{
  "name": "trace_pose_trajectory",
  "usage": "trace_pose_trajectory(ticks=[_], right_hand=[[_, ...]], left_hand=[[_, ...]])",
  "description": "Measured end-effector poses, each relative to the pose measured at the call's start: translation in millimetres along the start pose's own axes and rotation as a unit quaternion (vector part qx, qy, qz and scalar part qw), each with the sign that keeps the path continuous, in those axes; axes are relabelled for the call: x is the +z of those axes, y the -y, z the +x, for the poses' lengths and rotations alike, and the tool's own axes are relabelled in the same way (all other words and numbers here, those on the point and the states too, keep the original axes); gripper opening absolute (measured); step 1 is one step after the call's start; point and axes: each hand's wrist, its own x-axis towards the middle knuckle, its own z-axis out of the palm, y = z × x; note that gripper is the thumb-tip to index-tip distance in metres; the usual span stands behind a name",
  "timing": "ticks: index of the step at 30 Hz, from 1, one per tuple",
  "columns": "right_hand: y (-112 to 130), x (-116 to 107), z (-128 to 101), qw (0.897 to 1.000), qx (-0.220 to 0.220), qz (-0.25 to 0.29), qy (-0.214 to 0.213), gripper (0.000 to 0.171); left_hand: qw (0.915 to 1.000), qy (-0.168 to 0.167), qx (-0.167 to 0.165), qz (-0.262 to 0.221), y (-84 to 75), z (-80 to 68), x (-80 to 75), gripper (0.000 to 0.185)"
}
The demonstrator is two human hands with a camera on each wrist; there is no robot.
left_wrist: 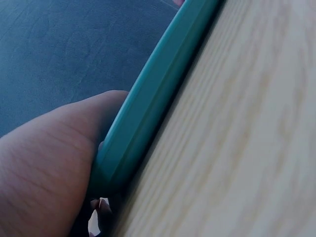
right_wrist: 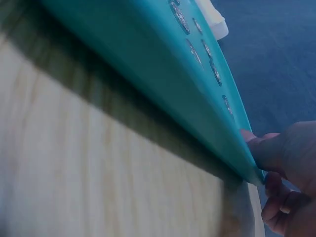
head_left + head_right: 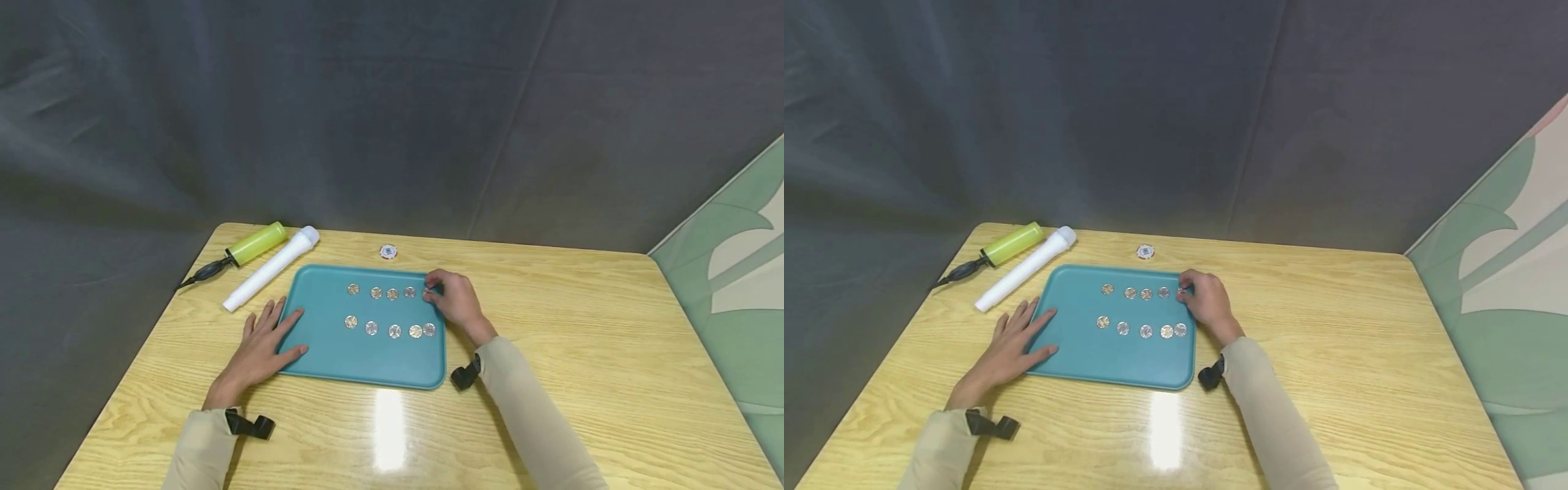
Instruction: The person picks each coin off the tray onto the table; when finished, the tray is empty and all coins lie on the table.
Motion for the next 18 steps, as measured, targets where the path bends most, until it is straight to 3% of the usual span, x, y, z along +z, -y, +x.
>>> trace_pose_trajectory(ticks=[10, 18], right_hand=[[5.5, -1.1, 6.4, 0.998, -0.011, -0.060, 0.019, 0.029], [6.8, -3.6, 7.2, 0.997, -0.004, -0.071, 0.016, 0.026]], left_hand=[[0.9999, -0.008, 0.005, -0.003, 0.0, 0.8, 0.3, 0.075], [1.0000, 0.004, -0.004, -0.003, 0.6, 0.3, 0.7, 0.076]])
